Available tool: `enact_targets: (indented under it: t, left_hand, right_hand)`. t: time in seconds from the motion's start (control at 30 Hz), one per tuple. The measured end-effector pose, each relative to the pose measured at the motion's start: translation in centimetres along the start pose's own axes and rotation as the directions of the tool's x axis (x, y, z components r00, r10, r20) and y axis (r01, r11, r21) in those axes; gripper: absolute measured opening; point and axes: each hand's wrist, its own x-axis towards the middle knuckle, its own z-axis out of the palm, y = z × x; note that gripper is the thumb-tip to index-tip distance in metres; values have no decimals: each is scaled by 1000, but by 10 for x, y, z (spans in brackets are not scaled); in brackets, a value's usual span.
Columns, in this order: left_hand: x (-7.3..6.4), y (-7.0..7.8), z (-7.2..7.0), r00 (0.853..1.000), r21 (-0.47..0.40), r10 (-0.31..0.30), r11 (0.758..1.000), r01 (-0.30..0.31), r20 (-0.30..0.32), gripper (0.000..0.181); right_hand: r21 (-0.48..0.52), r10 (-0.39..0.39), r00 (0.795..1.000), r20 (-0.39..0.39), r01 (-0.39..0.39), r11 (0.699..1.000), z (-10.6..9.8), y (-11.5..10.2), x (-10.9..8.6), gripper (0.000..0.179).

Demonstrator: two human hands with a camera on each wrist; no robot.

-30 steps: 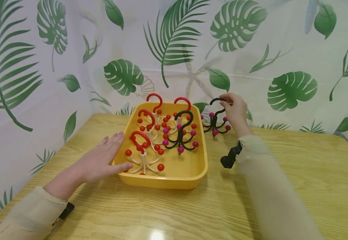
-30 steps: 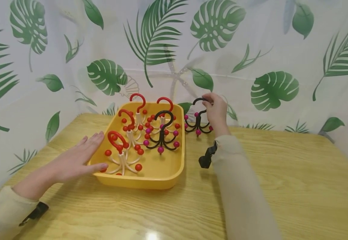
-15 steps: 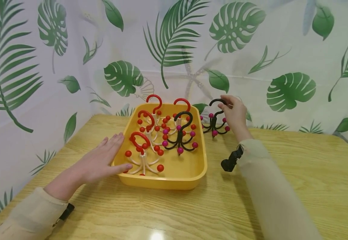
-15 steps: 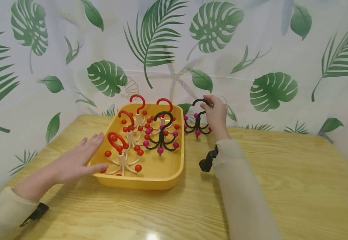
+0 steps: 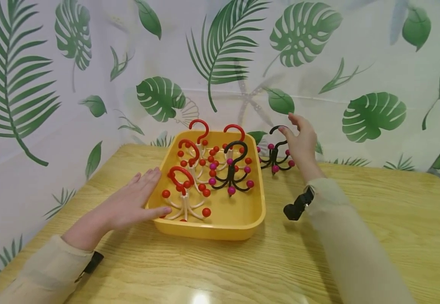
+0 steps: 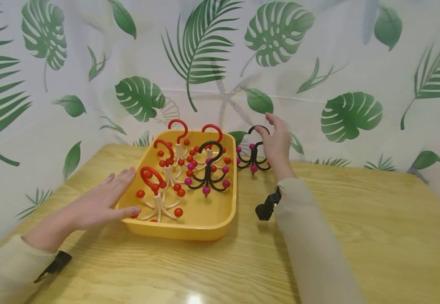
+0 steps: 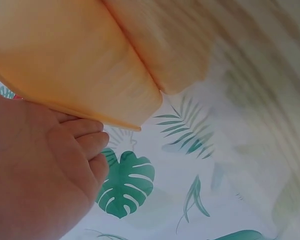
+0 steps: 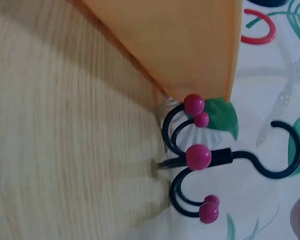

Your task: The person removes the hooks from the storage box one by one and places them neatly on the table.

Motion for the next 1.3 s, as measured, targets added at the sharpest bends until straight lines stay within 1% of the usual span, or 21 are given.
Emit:
enact_targets:
  t: [0.1,0.2,0.27,0.3,0.33,0.4,0.43,0.5,0.57,0.6,0.67,0.73,0.83,0.97,1.03,1.17,1.23,1.3]
  left_hand:
    - [1,0,0,1000,-12,-3,1000,3,7,104]
    - [1,0,0,1000,-18,-3,1000,4,12,104]
    - [1,0,0,1000,-20,-2,1000,3,12,104]
    - [1,0,0,1000,-21,-2,1000,2,12,104]
    - [1,0,-1,1000,-23,0,1000,1,11,104]
    - [1,0,-2,1000,-28,2,1000,-1,12,104]
    - [1,1,-2,1000,-30,1,1000,-1,13,104]
    - [1,1,-2,1000,-31,1,1000,-1,15,104]
    - [2,1,-2,1000,-34,-2,999,2,19,104]
    - [2,1,-2,1000,-33,-3,999,4,19,105]
    - [2,0,-2,1000,-36,-7,999,8,21,105]
    - [2,0,-1,1000,-43,-12,999,13,24,105]
    - [2,-1,-1,1000,-50,-16,999,17,25,105]
    - [2,-1,-1,1000,-47,-13,999,15,26,105]
    - [2,-1,-1,1000,-49,-13,999,14,29,105]
    - [1,-1,-1,1000,-56,-9,998,11,26,105]
    - [1,-1,-1,1000,-56,-5,998,6,24,105]
    - [1,-1,-1,1000,-55,-2,998,4,23,104]
  right_hand:
    - [-12,-61,997,-47,61,998,1,-15,-2,52]
    - [11,-150,988,-36,150,989,6,-39,-9,51]
    - [34,-256,967,-17,256,966,11,-56,-15,47]
    - [47,-319,948,-4,318,947,14,-65,-19,46]
    - [56,-386,922,9,385,921,16,-73,-23,43]
    - [78,-518,855,31,514,854,21,-89,-32,38]
    - [101,-571,820,49,565,819,24,-97,-36,36]
    - [155,-655,750,99,638,754,29,-113,-44,34]
    - [208,-706,690,161,675,708,35,-127,-52,33]
    - [234,-721,664,197,683,692,38,-132,-55,33]
    - [277,-738,617,275,684,675,43,-142,-62,34]
    - [312,-736,577,355,669,675,50,-149,-68,35]
    - [342,-711,527,466,633,694,58,-156,-75,35]
    - [334,-663,474,579,604,724,68,-159,-82,36]
    - [332,-648,448,616,599,729,72,-159,-83,36]
    - [333,-637,405,656,603,725,77,-159,-85,37]
    - [333,-634,390,668,605,723,79,-158,-85,37]
    - [321,-624,382,682,610,725,80,-158,-86,37]
